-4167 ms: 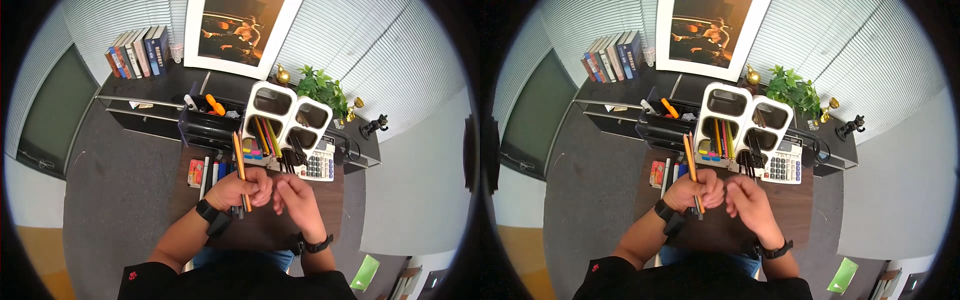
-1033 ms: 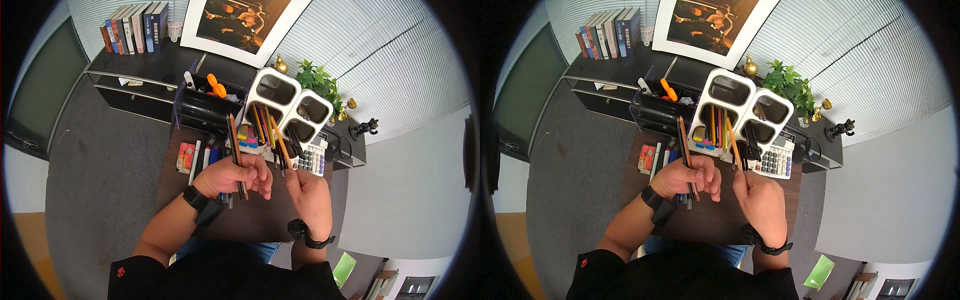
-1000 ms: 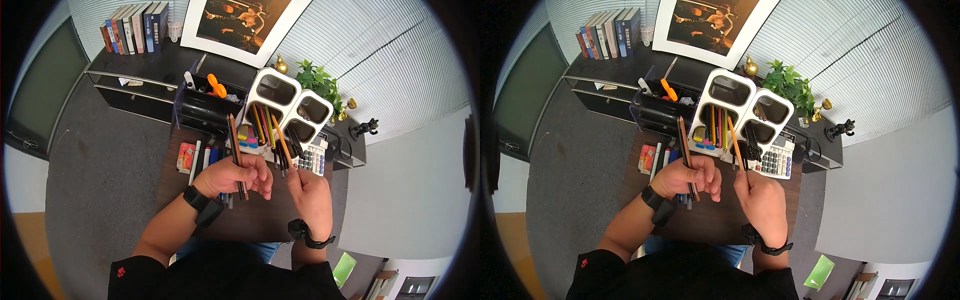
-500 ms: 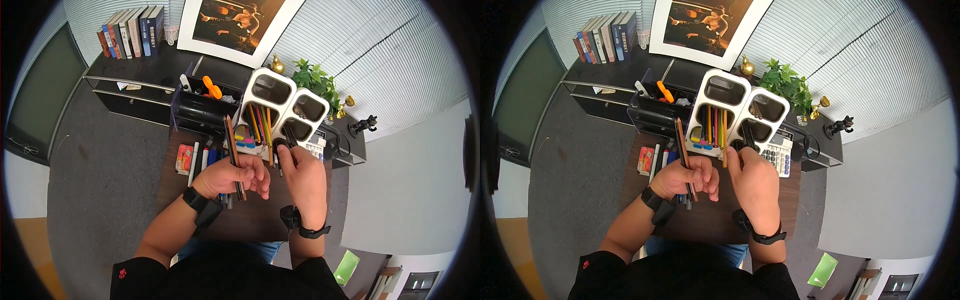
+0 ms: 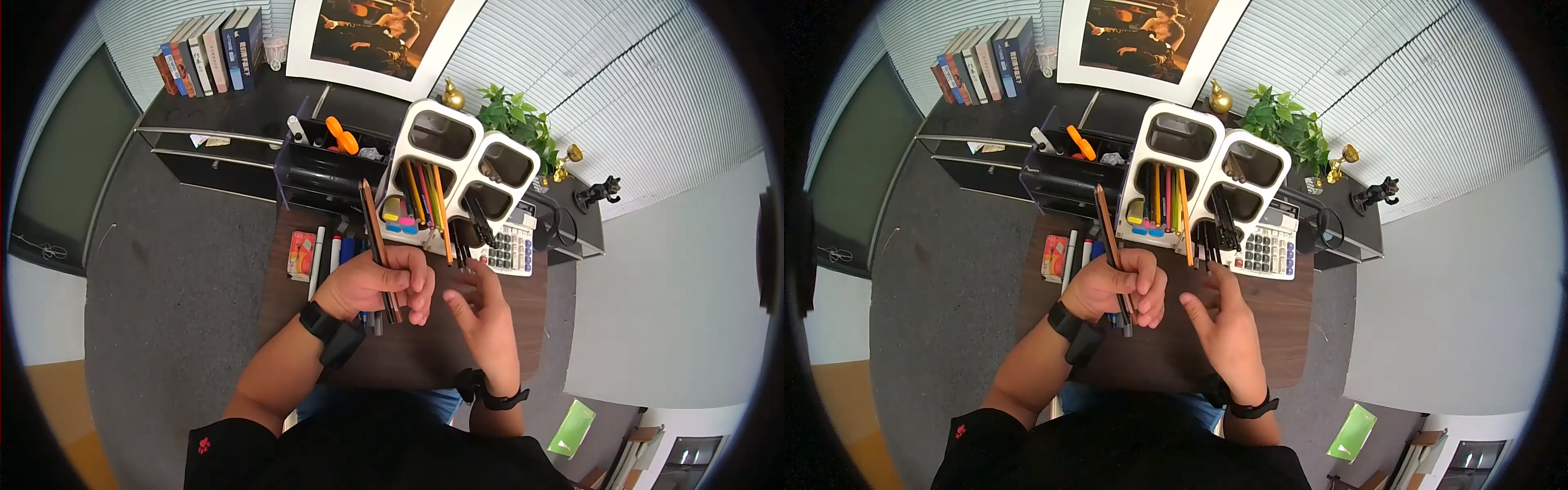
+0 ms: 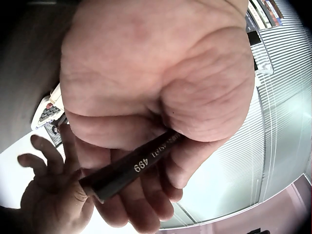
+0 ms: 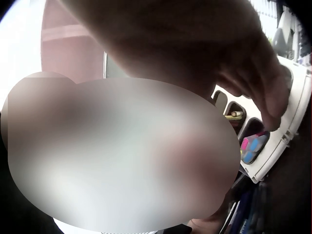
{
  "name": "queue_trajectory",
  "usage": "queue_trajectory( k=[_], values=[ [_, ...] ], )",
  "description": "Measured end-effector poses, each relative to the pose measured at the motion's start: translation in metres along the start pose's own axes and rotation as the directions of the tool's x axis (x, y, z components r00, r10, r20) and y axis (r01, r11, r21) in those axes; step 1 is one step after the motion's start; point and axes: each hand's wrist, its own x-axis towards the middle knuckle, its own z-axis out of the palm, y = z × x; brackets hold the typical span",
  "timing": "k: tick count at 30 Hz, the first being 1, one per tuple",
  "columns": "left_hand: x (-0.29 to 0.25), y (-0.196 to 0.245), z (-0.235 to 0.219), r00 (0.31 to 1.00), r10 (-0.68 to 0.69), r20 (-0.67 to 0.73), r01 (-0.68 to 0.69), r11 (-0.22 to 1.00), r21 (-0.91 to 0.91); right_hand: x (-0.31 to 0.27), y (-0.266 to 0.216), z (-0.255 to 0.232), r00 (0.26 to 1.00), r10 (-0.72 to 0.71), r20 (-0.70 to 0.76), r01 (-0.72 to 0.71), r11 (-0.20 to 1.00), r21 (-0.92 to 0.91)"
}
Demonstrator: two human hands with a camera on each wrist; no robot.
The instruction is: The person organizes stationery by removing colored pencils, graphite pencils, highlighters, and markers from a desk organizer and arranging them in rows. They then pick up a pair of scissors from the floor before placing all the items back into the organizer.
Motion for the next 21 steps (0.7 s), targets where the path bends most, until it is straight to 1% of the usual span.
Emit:
queue_trajectory(
  k=[2,3,4,6,7,8,10,11,13,14,16,17,19,21],
  values=[
    [0.0,0.001,0.0,1.0,-0.007,-0.02,0.007,1.0,0.018,0.004,0.0,0.006,0.993,-0.103,-0.057,0.104,0.994,0.018],
    [0.0,0.002,0.0,1.0,-0.006,-0.015,0.006,1.0,0.028,0.005,-0.003,0.009,0.991,-0.118,-0.063,0.124,0.987,0.099],
    [0.0,0.002,0.001,1.0,-0.001,-0.024,0.001,1.0,0.021,0.008,-0.002,0.01,0.99,-0.126,-0.068,0.133,0.986,0.101],
    [-0.001,0.001,0.001,1.0,0.0,-0.029,0.0,1.0,0.017,0.017,-0.001,0.014,0.975,-0.221,-0.033,0.223,0.969,0.104],
    [-0.001,0.001,0.001,1.0,0.002,-0.027,-0.001,1.0,0.016,0.018,-0.004,0.016,0.985,-0.164,-0.053,0.17,0.976,0.137],
    [0.0,0.001,0.001,1.0,0.003,-0.024,-0.003,1.0,0.016,0.022,-0.001,0.017,0.984,-0.168,-0.061,0.175,0.975,0.139],
    [0.0,0.003,0.004,1.0,-0.008,-0.025,0.008,1.0,0.024,0.03,0.008,0.022,0.917,-0.374,-0.137,0.373,0.927,-0.033],
    [0.0,0.003,0.005,0.999,-0.013,-0.032,0.014,1.0,0.026,0.032,0.005,0.022,0.916,-0.376,-0.139,0.375,0.926,-0.032],
    [0.0,0.003,0.004,0.999,-0.01,-0.038,0.011,1.0,0.026,0.035,-0.005,0.023,0.875,-0.428,-0.224,0.417,0.904,-0.096],
    [0.0,0.002,0.004,0.999,-0.01,-0.045,0.011,1.0,0.024,0.036,-0.008,0.022,0.876,-0.429,-0.223,0.418,0.903,-0.097],
    [0.0,0.003,0.004,0.999,-0.012,-0.043,0.013,1.0,0.025,0.039,-0.012,0.022,0.803,-0.524,-0.285,0.488,0.852,-0.191],
    [0.0,0.003,0.005,0.999,-0.016,-0.04,0.017,0.999,0.028,0.041,-0.014,0.022,0.804,-0.522,-0.284,0.486,0.853,-0.192],
    [0.0,0.003,0.007,0.999,-0.011,-0.046,0.012,1.0,0.015,0.047,-0.017,0.022,0.768,-0.583,-0.265,0.503,0.805,-0.315],
    [0.0,0.003,0.007,0.999,-0.006,-0.05,0.006,1.0,0.006,0.053,-0.018,0.023,0.77,-0.592,-0.239,0.507,0.794,-0.335]
  ],
)
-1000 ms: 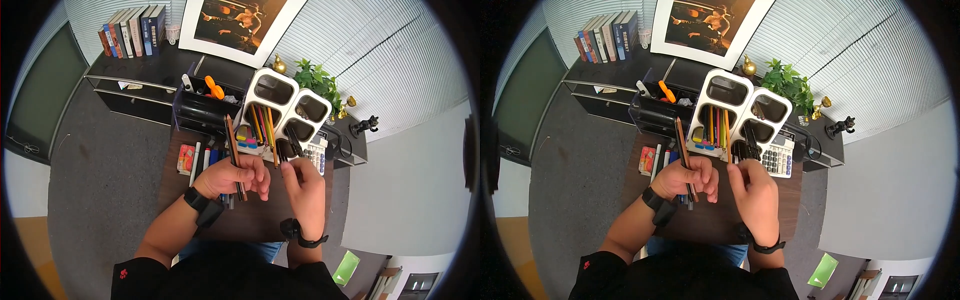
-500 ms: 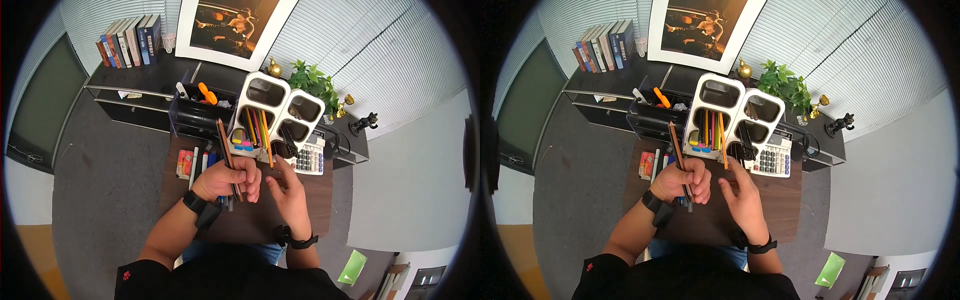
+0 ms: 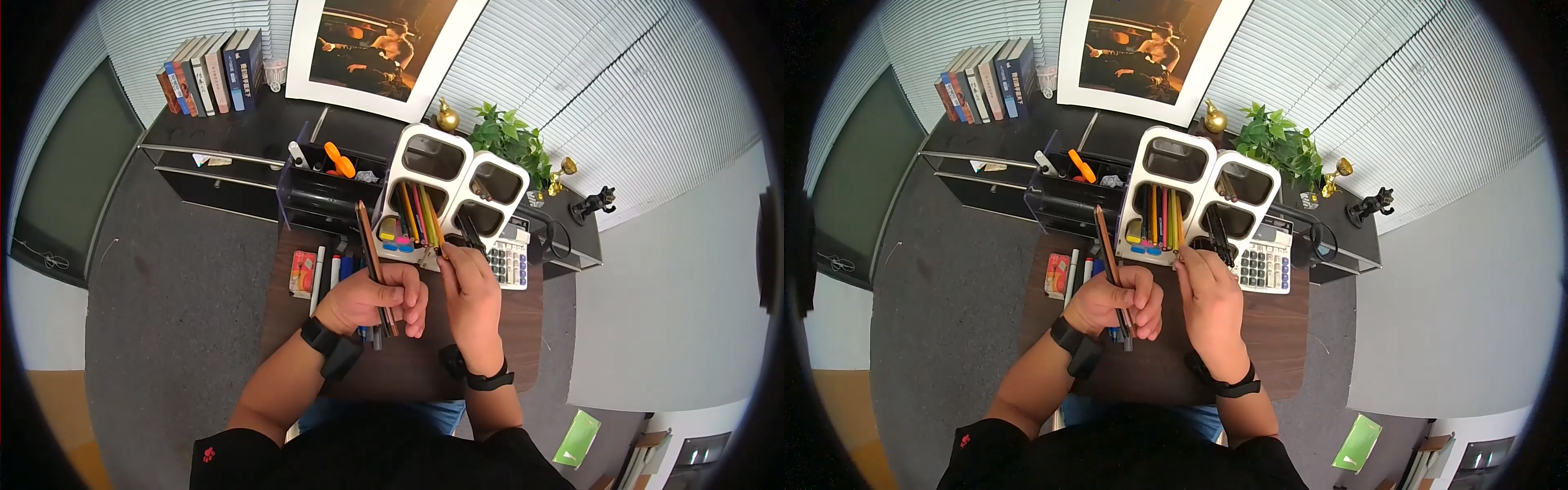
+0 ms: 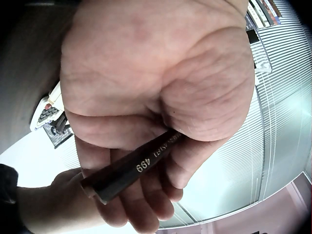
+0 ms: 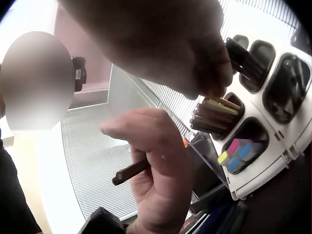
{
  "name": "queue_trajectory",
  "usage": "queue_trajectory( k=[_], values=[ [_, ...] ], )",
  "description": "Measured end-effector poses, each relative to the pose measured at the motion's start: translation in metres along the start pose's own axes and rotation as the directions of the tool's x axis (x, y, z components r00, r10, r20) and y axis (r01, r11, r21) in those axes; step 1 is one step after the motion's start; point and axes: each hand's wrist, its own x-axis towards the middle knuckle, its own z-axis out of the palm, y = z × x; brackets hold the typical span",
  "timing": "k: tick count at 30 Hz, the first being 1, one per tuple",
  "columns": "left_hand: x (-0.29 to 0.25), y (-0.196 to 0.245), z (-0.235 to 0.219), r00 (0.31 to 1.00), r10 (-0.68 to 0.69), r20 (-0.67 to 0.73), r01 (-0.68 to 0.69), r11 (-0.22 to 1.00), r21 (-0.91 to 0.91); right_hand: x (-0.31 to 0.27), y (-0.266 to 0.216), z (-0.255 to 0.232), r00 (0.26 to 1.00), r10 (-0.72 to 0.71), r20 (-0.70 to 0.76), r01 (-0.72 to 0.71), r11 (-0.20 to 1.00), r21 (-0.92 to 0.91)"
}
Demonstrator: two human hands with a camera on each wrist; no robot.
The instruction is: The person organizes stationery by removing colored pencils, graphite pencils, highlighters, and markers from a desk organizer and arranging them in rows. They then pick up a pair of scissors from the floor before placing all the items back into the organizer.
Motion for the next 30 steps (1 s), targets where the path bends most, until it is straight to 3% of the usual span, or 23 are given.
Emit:
queue_trajectory(
  k=[2,7,10,17,20,23,26,27,28,30],
  values=[
    [0.0,0.0,-0.001,1.0,-0.006,0.006,0.006,1.0,0.014,0.004,-0.001,0.002,1.0,-0.016,0.022,0.017,1.0,-0.015],
    [0.0,0.0,-0.001,1.0,-0.005,0.007,0.005,1.0,0.013,0.011,-0.009,0.002,0.991,0.097,0.092,-0.091,0.994,-0.063],
    [-0.001,-0.001,-0.003,1.0,-0.007,0.016,0.007,1.0,0.007,0.01,-0.004,0.005,0.994,0.019,0.104,-0.005,0.991,-0.137],
    [-0.002,0.0,-0.004,1.0,0.001,0.018,-0.001,1.0,0.026,0.009,-0.002,0.007,0.988,0.05,0.148,-0.038,0.996,-0.083],
    [-0.001,0.001,-0.006,0.999,-0.013,0.039,0.013,1.0,0.02,0.007,-0.006,0.001,0.991,0.08,0.11,-0.075,0.996,-0.044],
    [0.001,-0.002,-0.008,0.999,0.031,0.026,-0.032,0.999,0.028,0.0,-0.024,-0.021,0.975,0.219,0.047,-0.218,0.976,-0.027],
    [0.007,-0.005,-0.011,0.99,0.143,-0.01,-0.143,0.99,0.009,-0.024,-0.029,-0.042,0.97,0.225,0.093,-0.228,0.974,0.016],
    [0.006,-0.005,-0.011,0.978,0.197,-0.061,-0.198,0.98,-0.003,-0.03,-0.033,-0.047,0.964,0.186,0.189,-0.204,0.976,0.078],
    [0.005,-0.004,-0.015,0.981,0.189,-0.052,-0.189,0.982,0.006,-0.033,-0.035,-0.049,0.95,0.142,0.278,-0.187,0.972,0.141],
    [0.007,-0.004,-0.009,0.981,0.189,-0.034,-0.186,0.981,0.059,-0.036,-0.04,-0.04,0.943,0.134,0.304,-0.182,0.974,0.134]
  ],
)
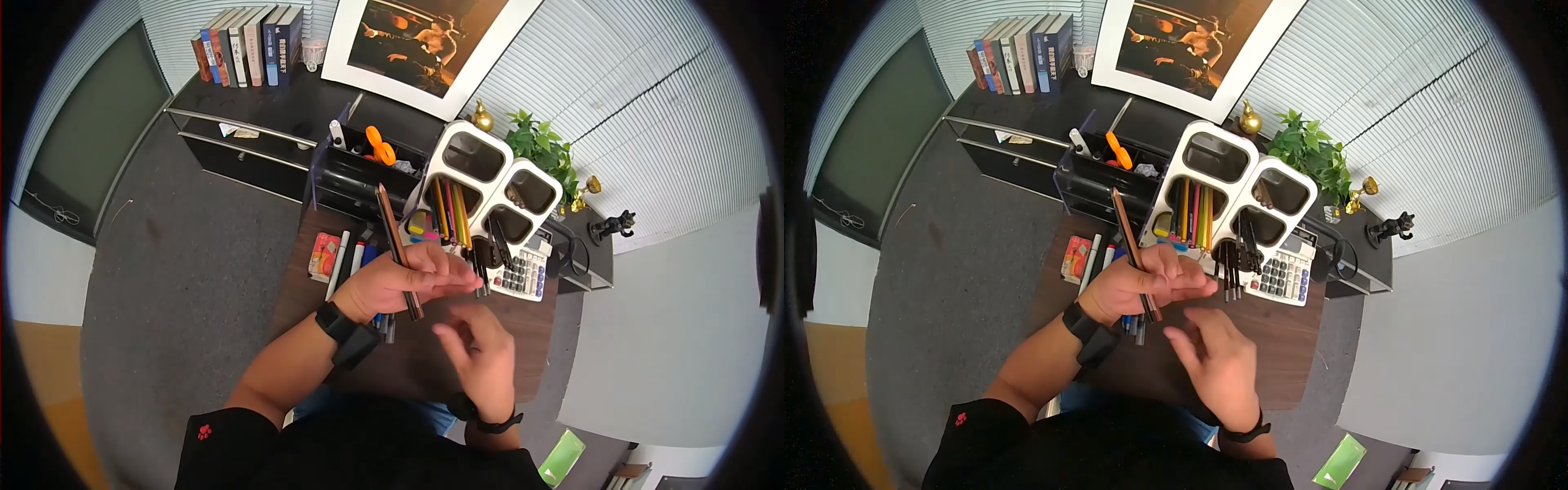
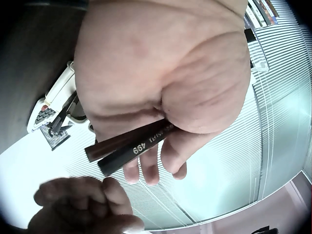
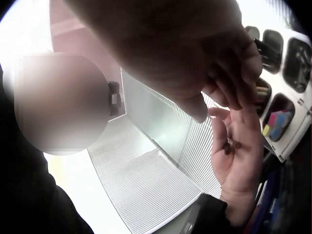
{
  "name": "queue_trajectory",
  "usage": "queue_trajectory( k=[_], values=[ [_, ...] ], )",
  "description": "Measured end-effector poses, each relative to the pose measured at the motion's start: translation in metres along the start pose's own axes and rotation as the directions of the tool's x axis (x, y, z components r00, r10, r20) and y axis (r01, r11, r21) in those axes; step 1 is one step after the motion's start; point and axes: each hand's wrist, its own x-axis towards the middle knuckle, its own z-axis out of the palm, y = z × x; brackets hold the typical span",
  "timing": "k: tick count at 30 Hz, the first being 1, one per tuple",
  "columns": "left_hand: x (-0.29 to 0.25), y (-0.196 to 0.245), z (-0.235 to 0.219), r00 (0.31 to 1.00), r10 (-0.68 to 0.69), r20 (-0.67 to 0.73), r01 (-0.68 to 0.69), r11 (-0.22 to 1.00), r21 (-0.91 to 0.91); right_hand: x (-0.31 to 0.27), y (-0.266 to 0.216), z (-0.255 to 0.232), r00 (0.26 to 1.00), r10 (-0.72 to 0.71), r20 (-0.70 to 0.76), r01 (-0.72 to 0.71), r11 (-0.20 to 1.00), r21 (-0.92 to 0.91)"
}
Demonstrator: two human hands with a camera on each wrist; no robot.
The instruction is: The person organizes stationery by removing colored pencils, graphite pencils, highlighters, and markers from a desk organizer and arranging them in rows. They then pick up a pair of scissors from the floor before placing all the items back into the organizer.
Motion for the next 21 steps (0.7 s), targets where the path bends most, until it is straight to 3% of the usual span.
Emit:
queue_trajectory(
  k=[2,7,9,10,12,13,15,18,19,21],
  values=[
    [0.002,-0.005,-0.004,0.995,-0.004,0.103,-0.006,0.996,0.094,0.002,-0.001,0.013,1.0,-0.023,0.021,0.024,0.999,-0.034],
    [0.001,0.001,0.004,0.99,-0.082,0.112,0.066,0.989,0.134,-0.006,0.013,0.034,0.999,-0.018,0.039,0.02,0.999,-0.048],
    [0.0,0.002,0.006,0.985,-0.131,0.107,0.121,0.988,0.098,-0.011,0.014,0.04,0.96,0.24,0.147,-0.272,0.926,0.263],
    [-0.001,0.002,0.006,0.985,-0.135,0.109,0.125,0.988,0.093,-0.013,0.014,0.044,0.958,0.245,0.146,-0.276,0.925,0.261],
    [-0.004,0.002,0.006,0.981,-0.188,0.049,0.183,0.979,0.088,-0.018,0.013,0.051,0.93,0.3,0.213,-0.368,0.776,0.513],
    [-0.005,0.002,0.006,0.98,-0.191,0.049,0.187,0.979,0.084,-0.019,0.012,0.051,0.928,0.305,0.212,-0.371,0.774,0.513],
    [-0.007,0.003,0.006,0.972,-0.234,-0.017,0.234,0.962,0.137,-0.021,0.007,0.049,0.852,0.402,0.336,-0.523,0.634,0.569],
    [-0.005,0.003,0.006,0.962,-0.268,0.044,0.264,0.961,0.08,-0.022,0.009,0.036,0.819,0.339,0.464,-0.573,0.529,0.625],
    [-0.005,0.003,0.007,0.962,-0.27,0.046,0.266,0.961,0.081,-0.025,0.011,0.034,0.819,0.34,0.461,-0.572,0.53,0.626],
    [-0.003,0.001,0.008,0.962,-0.268,0.058,0.259,0.958,0.127,-0.034,0.015,0.031,0.902,0.282,0.327,-0.431,0.542,0.721]
  ],
)
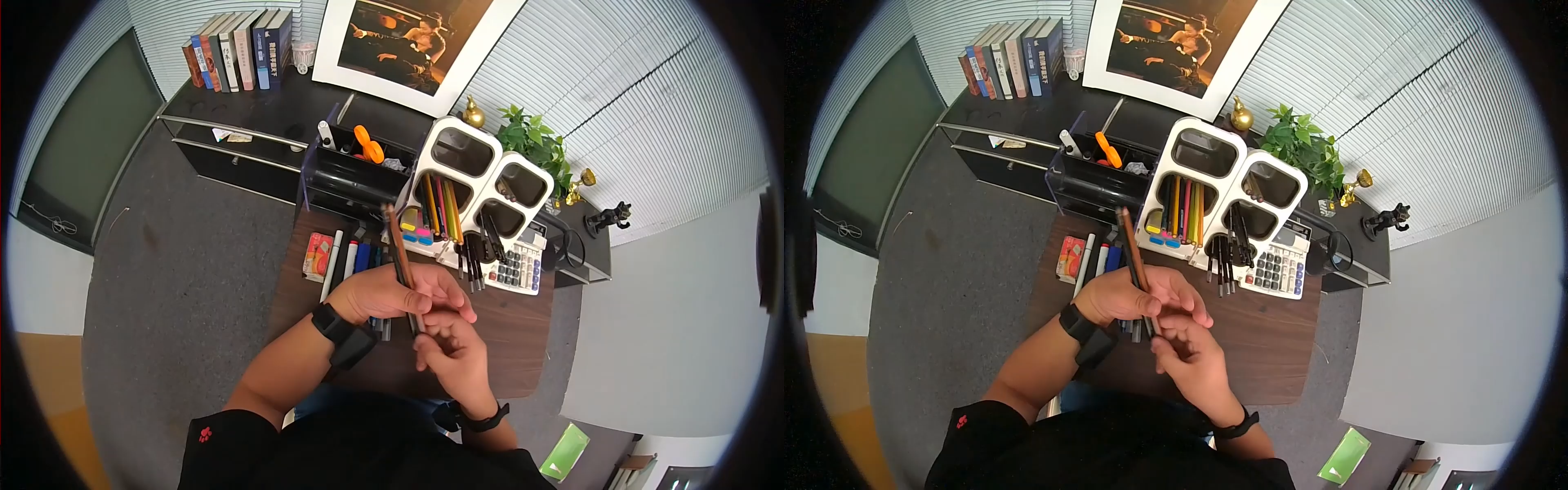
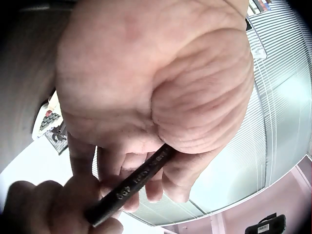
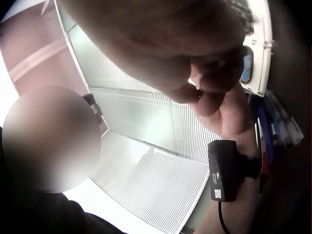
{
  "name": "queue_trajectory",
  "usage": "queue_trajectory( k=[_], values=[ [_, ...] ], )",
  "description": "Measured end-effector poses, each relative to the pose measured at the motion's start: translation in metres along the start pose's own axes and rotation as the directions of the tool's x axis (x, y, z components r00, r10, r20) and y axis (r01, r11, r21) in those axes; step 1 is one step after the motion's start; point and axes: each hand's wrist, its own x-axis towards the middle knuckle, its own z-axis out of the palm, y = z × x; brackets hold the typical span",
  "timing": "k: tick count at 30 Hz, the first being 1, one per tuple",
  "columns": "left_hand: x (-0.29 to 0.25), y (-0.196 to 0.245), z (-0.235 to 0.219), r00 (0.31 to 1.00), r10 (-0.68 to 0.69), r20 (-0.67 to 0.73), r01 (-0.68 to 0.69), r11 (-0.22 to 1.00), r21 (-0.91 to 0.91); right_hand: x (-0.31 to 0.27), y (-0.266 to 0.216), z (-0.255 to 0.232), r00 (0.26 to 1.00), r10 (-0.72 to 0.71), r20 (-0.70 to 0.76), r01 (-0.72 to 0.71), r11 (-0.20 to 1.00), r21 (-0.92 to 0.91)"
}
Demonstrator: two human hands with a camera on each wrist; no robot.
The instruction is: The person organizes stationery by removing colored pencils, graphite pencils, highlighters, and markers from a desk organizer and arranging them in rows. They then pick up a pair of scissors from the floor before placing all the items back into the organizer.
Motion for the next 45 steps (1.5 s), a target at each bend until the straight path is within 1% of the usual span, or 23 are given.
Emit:
queue_trajectory(
  k=[1,3,4,5,8,9,10,12,13,14,16,17,18,24,27,29,34,36,37,38,40,41,45],
  values=[
    [0.001,0.001,0.001,1.0,0.0,0.003,0.0,1.0,-0.001,-0.004,-0.003,-0.004,1.0,-0.001,-0.003,0.001,1.0,-0.002],
    [0.0,0.004,0.004,1.0,0.02,-0.001,-0.02,0.992,0.126,-0.016,-0.018,-0.012,0.994,-0.078,-0.07,0.074,0.995,-0.066],
    [-0.001,0.004,0.003,1.0,0.019,-0.001,-0.019,0.992,0.122,-0.021,-0.025,-0.014,0.994,-0.076,-0.073,0.071,0.995,-0.067],
    [-0.002,0.002,0.002,1.0,0.019,0.012,-0.02,0.997,0.074,-0.026,-0.032,-0.016,0.973,-0.169,-0.158,0.148,0.98,-0.133],
    [-0.007,0.001,-0.004,1.0,0.017,0.02,-0.017,0.999,-0.031,-0.032,-0.042,-0.027,0.844,-0.396,-0.361,0.272,0.897,-0.349],
    [-0.008,0.002,-0.007,0.999,0.025,0.039,-0.023,0.998,-0.064,-0.027,-0.048,-0.031,0.803,-0.467,-0.371,0.288,0.848,-0.445],
    [-0.009,0.001,-0.009,0.998,0.034,0.058,-0.028,0.995,-0.097,-0.018,-0.05,-0.033,0.802,-0.467,-0.372,0.286,0.848,-0.447],
    [-0.009,-0.002,-0.014,0.996,0.06,0.067,-0.053,0.994,-0.098,0.003,-0.054,-0.036,0.754,-0.597,-0.275,0.285,0.674,-0.681],
    [-0.009,-0.002,-0.015,0.994,0.086,0.072,-0.079,0.992,-0.099,0.01,-0.063,-0.028,0.768,-0.539,-0.347,0.191,0.709,-0.679],
    [-0.009,-0.001,-0.014,0.994,0.087,0.074,-0.079,0.992,-0.097,0.022,-0.064,-0.024,0.766,-0.541,-0.346,0.193,0.708,-0.679],
    [-0.008,0.0,-0.01,0.992,0.111,0.064,-0.105,0.99,-0.098,0.046,-0.058,-0.021,0.682,-0.716,-0.146,0.275,0.437,-0.856],
    [-0.008,0.0,-0.011,0.992,0.113,0.064,-0.106,0.99,-0.096,0.055,-0.05,-0.018,0.715,-0.673,-0.19,0.239,0.491,-0.838],
    [-0.007,-0.001,-0.013,0.991,0.108,0.079,-0.099,0.99,-0.105,0.066,-0.053,-0.011,0.66,-0.744,-0.104,0.289,0.379,-0.879],
    [-0.009,-0.005,-0.017,0.994,0.083,0.073,-0.073,0.988,-0.135,0.1,-0.056,0.0,0.703,-0.711,0.01,0.3,0.283,-0.911],
    [-0.008,-0.007,-0.016,0.994,0.09,0.062,-0.081,0.987,-0.139,0.102,-0.059,0.001,0.733,-0.679,0.033,0.316,0.297,-0.901],
    [-0.009,-0.006,-0.016,0.994,0.098,0.053,-0.09,0.987,-0.137,0.097,-0.06,0.001,0.786,-0.619,0.015,0.361,0.439,-0.823],
    [-0.008,0.002,-0.009,0.997,0.08,0.022,-0.076,0.986,-0.146,0.057,-0.067,-0.006,0.757,-0.653,0.025,0.416,0.452,-0.789],
    [-0.007,0.005,-0.004,0.997,0.073,-0.022,-0.075,0.994,-0.081,0.042,-0.066,-0.015,0.733,-0.613,0.295,0.596,0.37,-0.712],
    [-0.006,0.006,-0.002,0.995,0.073,-0.066,-0.074,0.997,-0.012,0.032,-0.066,-0.015,0.755,-0.545,0.365,0.598,0.343,-0.725],
    [-0.005,0.005,-0.004,0.996,0.067,-0.064,-0.068,0.998,-0.012,0.027,-0.065,-0.014,0.756,-0.548,0.358,0.594,0.345,-0.726],
    [-0.003,0.003,-0.007,0.999,-0.026,-0.042,0.027,0.999,0.037,0.018,-0.063,-0.01,0.751,-0.442,0.491,0.622,0.222,-0.751],
    [-0.001,0.002,-0.003,0.996,-0.053,-0.074,0.064,0.984,0.164,0.015,-0.059,-0.01,0.76,-0.401,0.511,0.617,0.198,-0.762],
    [0.003,0.001,0.003,0.992,-0.089,-0.085,0.1,0.985,0.14,0.013,-0.043,-0.012,0.751,-0.409,0.518,0.598,0.089,-0.797]
  ],
)
